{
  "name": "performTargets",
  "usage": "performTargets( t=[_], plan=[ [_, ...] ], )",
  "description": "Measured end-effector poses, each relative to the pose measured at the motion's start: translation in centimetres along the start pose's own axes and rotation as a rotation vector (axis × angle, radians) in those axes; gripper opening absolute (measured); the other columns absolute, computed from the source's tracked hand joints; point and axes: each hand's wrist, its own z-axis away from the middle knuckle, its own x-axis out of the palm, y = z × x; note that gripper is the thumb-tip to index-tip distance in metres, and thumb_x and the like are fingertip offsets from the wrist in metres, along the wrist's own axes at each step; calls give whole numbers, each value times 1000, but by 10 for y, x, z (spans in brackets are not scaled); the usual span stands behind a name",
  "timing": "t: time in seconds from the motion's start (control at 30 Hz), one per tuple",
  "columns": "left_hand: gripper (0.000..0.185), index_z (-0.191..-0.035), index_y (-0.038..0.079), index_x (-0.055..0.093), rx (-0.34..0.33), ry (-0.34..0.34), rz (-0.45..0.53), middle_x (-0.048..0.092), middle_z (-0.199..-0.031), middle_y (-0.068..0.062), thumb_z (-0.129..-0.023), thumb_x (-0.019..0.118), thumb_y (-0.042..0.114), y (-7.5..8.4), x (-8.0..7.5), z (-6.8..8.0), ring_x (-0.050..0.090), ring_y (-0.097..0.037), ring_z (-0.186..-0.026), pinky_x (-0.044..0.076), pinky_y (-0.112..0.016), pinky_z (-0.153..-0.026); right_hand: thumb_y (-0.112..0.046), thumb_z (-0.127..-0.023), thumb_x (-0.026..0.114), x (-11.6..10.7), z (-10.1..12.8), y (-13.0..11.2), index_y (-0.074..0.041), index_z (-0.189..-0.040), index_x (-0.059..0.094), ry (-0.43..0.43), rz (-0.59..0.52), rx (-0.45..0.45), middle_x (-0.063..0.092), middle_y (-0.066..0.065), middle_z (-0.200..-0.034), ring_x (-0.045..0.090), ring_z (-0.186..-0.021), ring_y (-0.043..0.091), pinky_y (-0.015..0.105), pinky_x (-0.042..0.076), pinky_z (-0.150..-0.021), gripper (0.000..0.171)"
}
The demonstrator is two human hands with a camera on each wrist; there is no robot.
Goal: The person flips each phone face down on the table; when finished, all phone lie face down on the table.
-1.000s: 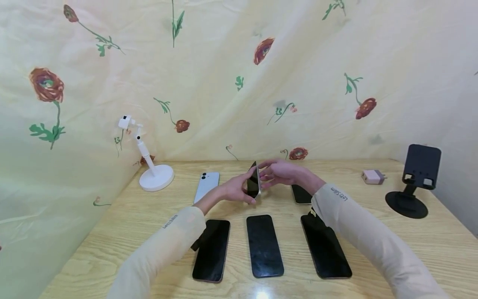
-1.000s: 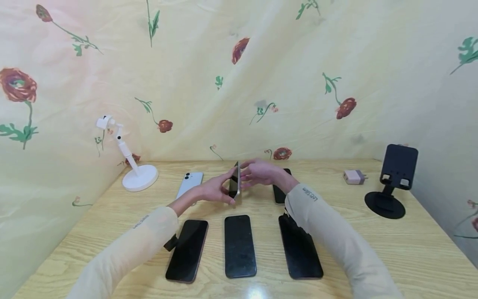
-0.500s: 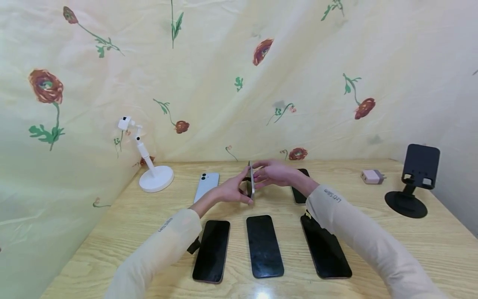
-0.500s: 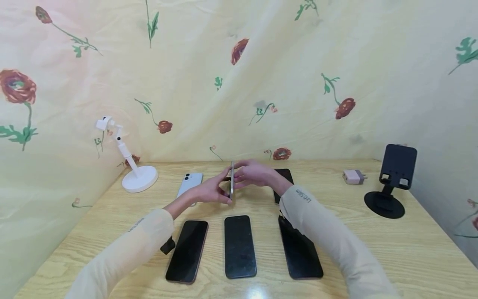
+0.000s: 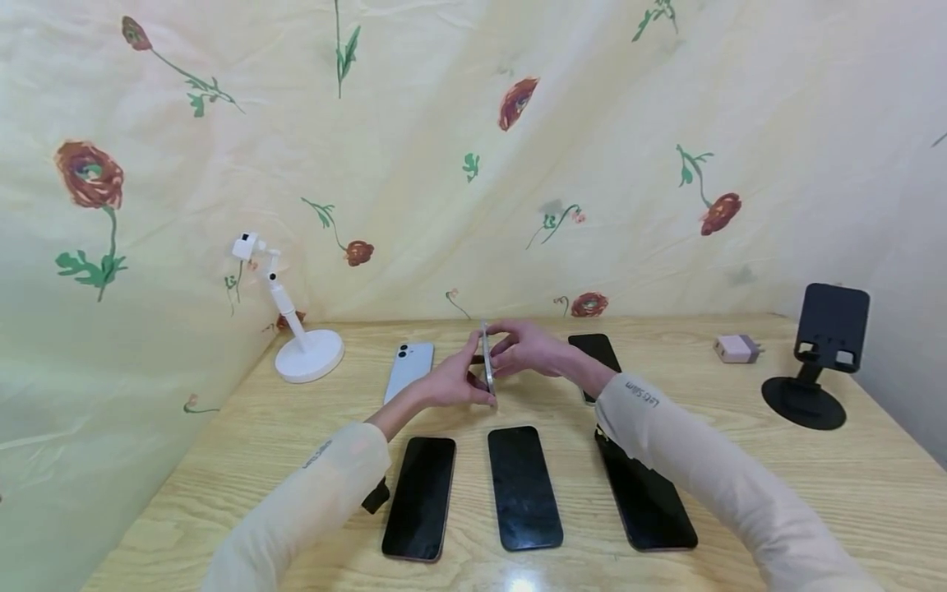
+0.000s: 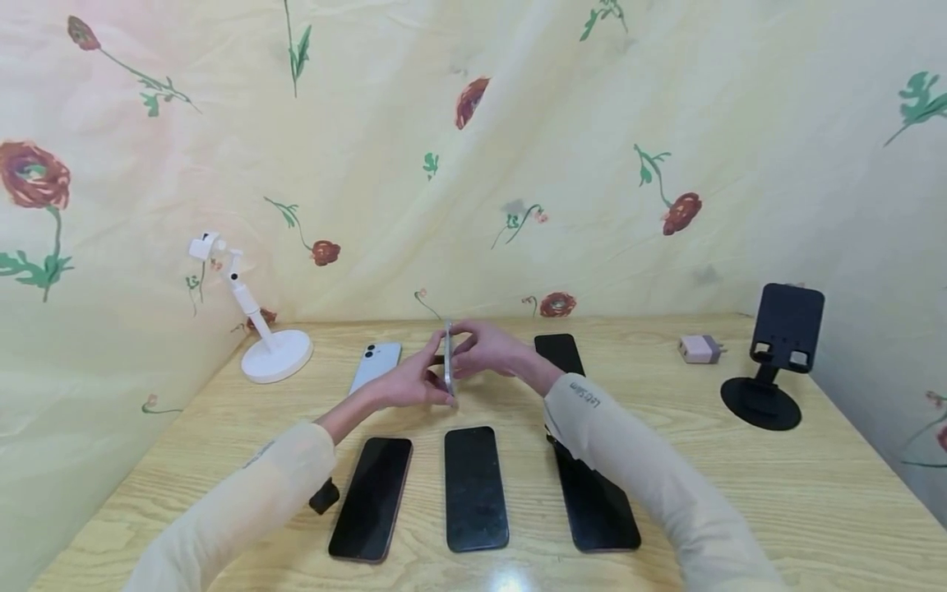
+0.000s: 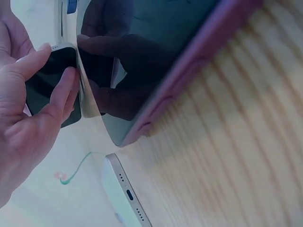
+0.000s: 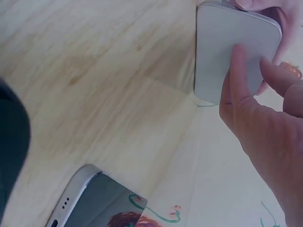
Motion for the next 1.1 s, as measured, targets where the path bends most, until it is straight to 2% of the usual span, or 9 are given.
performTargets(
  t=[0.17,0.33,0.63,0.9,1.0,1.1],
  plan=[
    [108,-158,10,3,0,3,5,46,-144,-28,-83,80,-1,-2,-1,2,70,-25,-92,55,-33,-79,9,-90,67,3,1,6,2,-149,39,18,119,-62,50,31,-120,63,-101,37,49,54,-85,66],
    [108,-158,7,1,0,18,-24,50,-139,-27,-84,79,-1,-5,-2,3,68,-27,-96,54,-34,-80,5,-90,70,6,2,10,-1,-153,35,26,219,-74,53,31,-124,62,-110,41,46,56,-82,72],
    [106,-158,5,5,-25,52,-53,53,-132,-25,-84,80,1,-6,-3,6,64,-29,-101,52,-35,-82,-6,-92,73,9,4,12,-5,-157,30,19,437,-70,60,23,-117,60,-107,34,37,54,-79,78],
    [106,-159,3,7,-45,79,-67,54,-132,-26,-82,80,-2,-3,0,8,64,-28,-99,52,-34,-80,-7,-91,74,8,5,14,0,-157,25,-19,490,-45,61,25,-119,59,-111,35,41,51,-89,82],
    [103,-157,1,11,-38,93,-88,55,-131,-26,-81,81,-2,-3,2,8,63,-27,-99,52,-33,-80,-6,-90,75,8,4,13,0,-157,26,-26,513,-22,63,22,-114,60,-104,31,37,50,-85,84],
    [98,-154,-1,19,-19,113,-148,58,-128,-24,-80,83,0,-3,3,8,62,-28,-102,51,-34,-82,-7,-89,76,7,4,12,-1,-157,26,-32,549,4,63,18,-106,59,-95,27,33,48,-77,85]
  ],
)
